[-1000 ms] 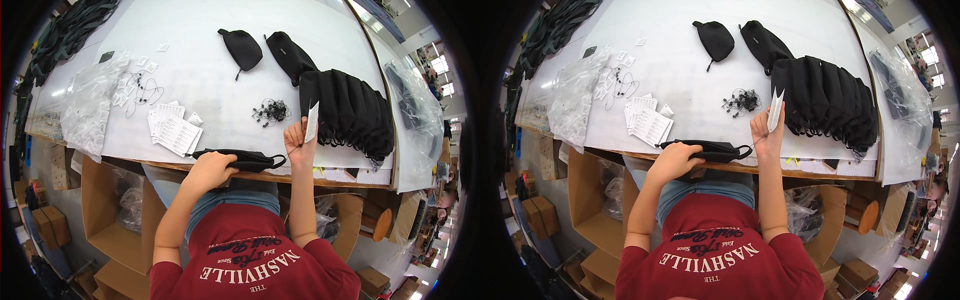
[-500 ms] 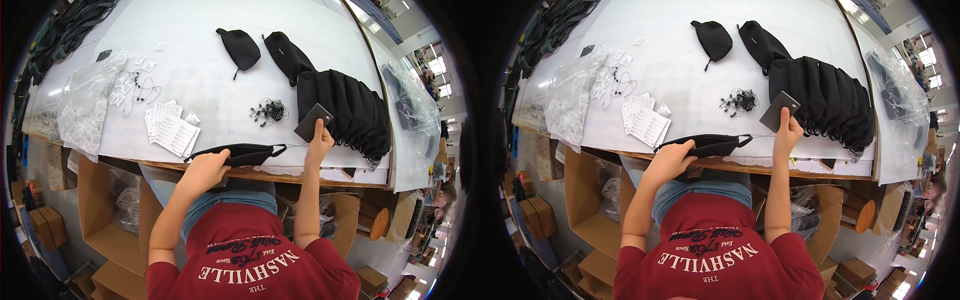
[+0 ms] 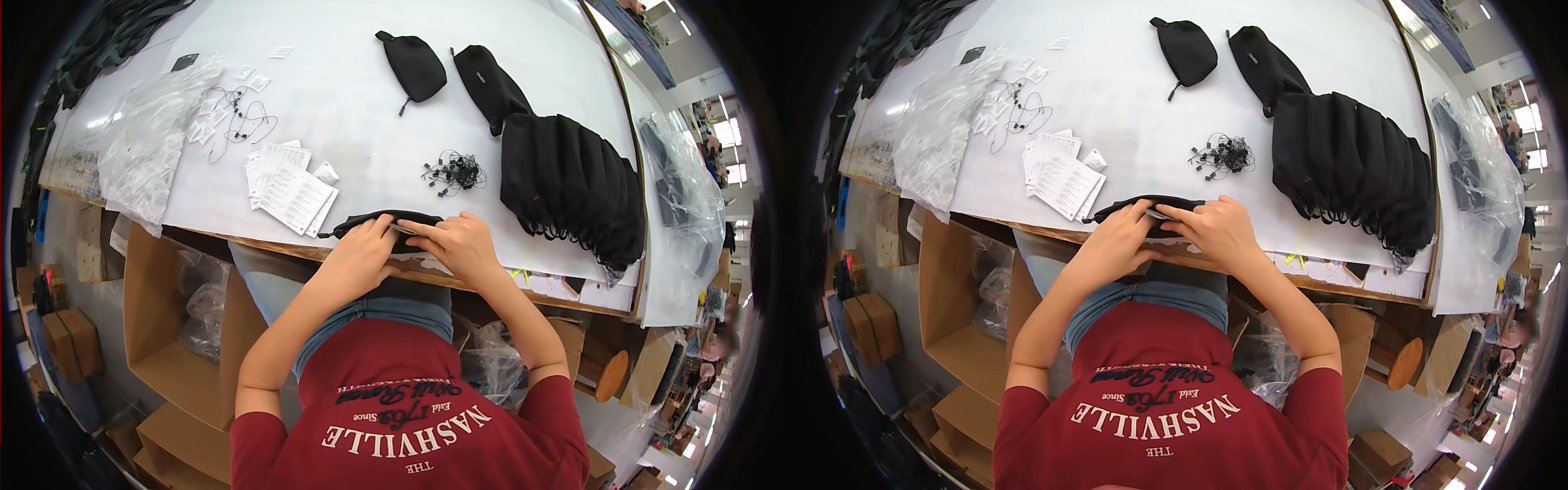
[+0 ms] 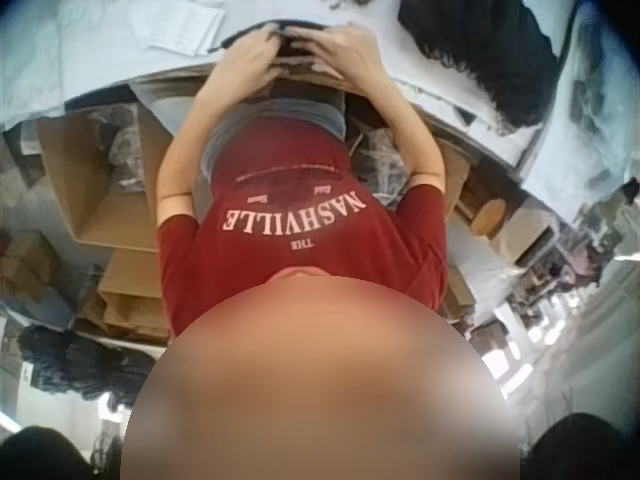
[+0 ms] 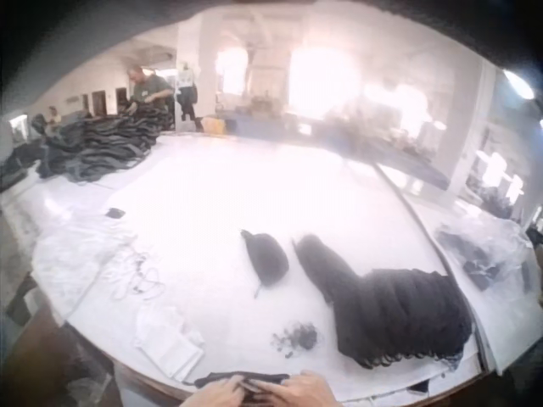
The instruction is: Packing instruction manuals and small accessories into black zippered pouches.
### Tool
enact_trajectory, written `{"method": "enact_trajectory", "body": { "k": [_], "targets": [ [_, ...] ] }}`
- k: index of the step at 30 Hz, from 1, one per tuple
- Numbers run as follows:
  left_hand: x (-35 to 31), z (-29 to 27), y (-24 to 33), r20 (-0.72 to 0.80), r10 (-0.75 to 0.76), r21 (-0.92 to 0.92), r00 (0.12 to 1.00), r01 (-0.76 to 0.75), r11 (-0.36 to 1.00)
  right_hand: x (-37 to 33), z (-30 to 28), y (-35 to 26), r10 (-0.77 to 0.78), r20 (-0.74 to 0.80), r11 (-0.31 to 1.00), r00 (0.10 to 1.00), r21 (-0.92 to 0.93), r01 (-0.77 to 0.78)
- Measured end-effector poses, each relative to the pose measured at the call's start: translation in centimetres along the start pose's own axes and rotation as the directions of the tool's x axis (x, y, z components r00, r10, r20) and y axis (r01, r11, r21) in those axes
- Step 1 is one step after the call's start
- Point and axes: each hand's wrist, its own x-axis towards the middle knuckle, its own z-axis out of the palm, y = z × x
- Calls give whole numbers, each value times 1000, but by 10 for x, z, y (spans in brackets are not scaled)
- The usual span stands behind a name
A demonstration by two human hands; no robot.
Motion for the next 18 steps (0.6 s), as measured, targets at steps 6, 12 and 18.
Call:
{"method": "enact_trajectory", "body": {
  "k": [6,12,18],
  "targets": [
    [-5,19,-7,-183,4,-48,983,-14,999,10,-1,0,30,158,997,987,-74,-18],
    [-1,23,-8,-452,59,-55,890,-94,994,10,4,8,18,247,992,969,-128,14],
    [4,28,-13,-242,220,58,945,-212,976,17,1,14,20,296,997,955,-71,1]
  ]
}}
